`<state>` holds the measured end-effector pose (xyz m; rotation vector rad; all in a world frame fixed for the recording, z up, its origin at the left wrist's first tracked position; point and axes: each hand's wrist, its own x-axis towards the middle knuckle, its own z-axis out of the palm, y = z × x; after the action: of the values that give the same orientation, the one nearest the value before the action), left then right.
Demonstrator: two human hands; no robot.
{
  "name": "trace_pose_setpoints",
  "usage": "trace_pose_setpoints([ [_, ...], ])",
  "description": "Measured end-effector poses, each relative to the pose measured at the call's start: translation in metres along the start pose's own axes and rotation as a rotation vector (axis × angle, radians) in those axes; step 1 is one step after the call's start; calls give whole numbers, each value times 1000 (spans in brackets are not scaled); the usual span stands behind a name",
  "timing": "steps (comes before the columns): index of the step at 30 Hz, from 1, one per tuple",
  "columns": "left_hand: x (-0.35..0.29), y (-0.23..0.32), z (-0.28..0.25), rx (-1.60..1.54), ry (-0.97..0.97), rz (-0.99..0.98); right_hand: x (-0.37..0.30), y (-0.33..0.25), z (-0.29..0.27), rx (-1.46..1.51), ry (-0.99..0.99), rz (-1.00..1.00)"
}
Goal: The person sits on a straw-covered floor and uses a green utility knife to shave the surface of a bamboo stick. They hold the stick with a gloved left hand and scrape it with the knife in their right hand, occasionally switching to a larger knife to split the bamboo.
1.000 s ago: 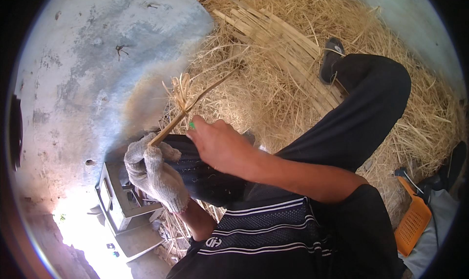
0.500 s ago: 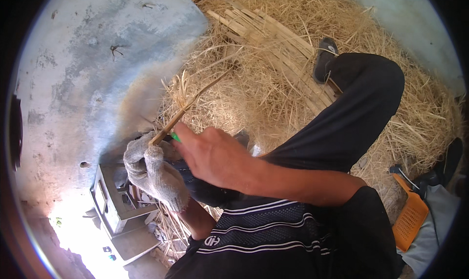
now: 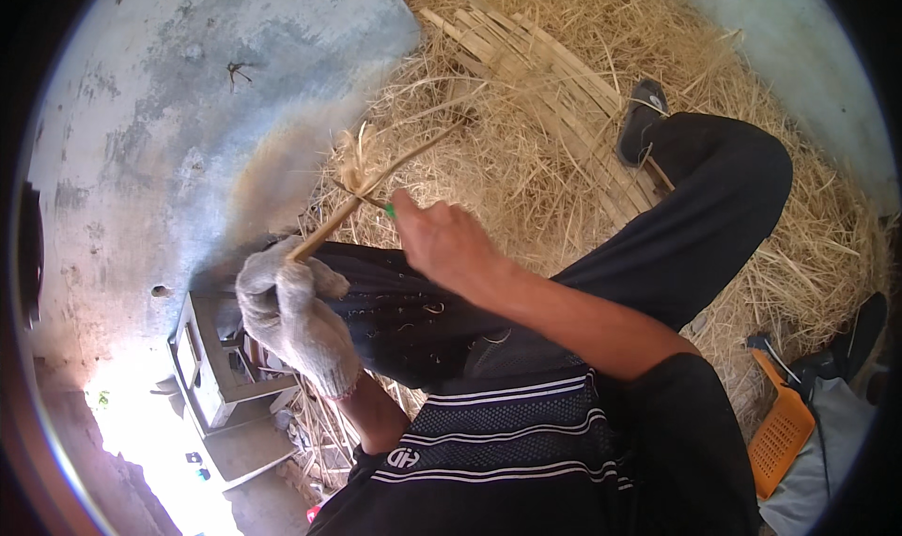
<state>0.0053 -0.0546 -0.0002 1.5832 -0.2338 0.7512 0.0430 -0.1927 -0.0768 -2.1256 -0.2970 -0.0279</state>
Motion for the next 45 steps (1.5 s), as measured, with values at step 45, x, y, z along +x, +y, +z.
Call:
trace_pose_setpoints([
  [45,8,5,-12,323,-216,250,-30,-55,-28,106,56,-145],
])
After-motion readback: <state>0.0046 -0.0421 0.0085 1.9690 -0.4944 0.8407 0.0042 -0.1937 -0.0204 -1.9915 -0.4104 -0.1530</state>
